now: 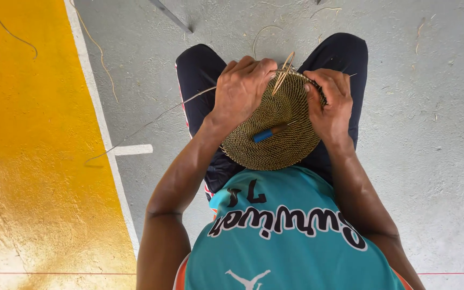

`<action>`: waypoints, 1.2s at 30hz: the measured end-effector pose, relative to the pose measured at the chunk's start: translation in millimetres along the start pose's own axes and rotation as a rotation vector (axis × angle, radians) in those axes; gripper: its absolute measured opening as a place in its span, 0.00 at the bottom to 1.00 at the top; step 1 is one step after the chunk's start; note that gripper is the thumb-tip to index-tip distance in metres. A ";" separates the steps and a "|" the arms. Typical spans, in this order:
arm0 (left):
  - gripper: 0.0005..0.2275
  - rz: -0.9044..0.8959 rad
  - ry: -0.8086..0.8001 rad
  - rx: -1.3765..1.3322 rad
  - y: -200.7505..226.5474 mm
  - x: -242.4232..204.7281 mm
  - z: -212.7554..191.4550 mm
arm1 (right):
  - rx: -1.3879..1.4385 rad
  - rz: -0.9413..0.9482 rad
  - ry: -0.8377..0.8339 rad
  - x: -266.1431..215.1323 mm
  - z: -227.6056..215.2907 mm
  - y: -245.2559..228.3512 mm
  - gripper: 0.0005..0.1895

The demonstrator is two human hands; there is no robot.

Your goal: The recorder is weaving a basket using natural fibers and a needle tool while sitting.

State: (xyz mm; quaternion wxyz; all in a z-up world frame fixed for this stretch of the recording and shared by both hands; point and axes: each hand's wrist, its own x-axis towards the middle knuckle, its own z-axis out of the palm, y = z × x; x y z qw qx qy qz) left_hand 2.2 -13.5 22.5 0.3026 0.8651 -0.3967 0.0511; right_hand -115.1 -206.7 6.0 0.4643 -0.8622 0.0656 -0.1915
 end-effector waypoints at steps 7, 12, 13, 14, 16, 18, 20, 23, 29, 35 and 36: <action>0.07 0.111 0.047 0.060 1.6 -0.8 -5.6 | -0.339 -0.317 0.025 -0.4 19.1 -31.2 0.21; 0.08 0.117 0.062 0.072 -8.6 -5.1 3.5 | -0.254 -0.372 0.012 8.6 31.6 -33.9 0.17; 0.08 0.129 0.034 0.070 -12.6 -5.8 9.2 | -0.277 -0.376 0.018 9.3 32.1 -34.6 0.15; 0.08 0.142 0.006 0.068 -16.5 -6.2 15.1 | -0.300 -0.381 0.023 10.3 32.3 -35.3 0.14; 0.09 0.167 0.016 0.068 -14.3 -2.9 7.0 | -0.280 -0.397 0.018 8.3 33.8 -33.2 0.12; 0.10 0.197 0.022 0.065 -15.6 -1.1 4.4 | -0.262 -0.408 0.017 6.0 34.0 -33.3 0.11; 0.09 0.234 0.009 0.117 -19.7 -3.7 6.8 | -0.165 -0.367 -0.003 2.9 33.5 -35.6 0.11; 0.05 0.225 -0.048 0.152 -18.3 -0.4 1.1 | -0.114 -0.322 0.002 6.7 27.0 -46.3 0.11; 0.04 0.227 0.019 0.093 -10.9 4.7 3.0 | -0.118 -0.237 -0.084 26.8 6.7 -48.6 0.07; 0.09 0.308 0.007 0.167 -30.1 6.7 15.4 | 0.208 -0.113 -0.245 82.3 11.2 6.0 0.04; 0.09 0.325 0.010 0.174 -26.3 10.6 10.3 | 0.208 -0.122 -0.228 92.0 13.1 8.0 0.04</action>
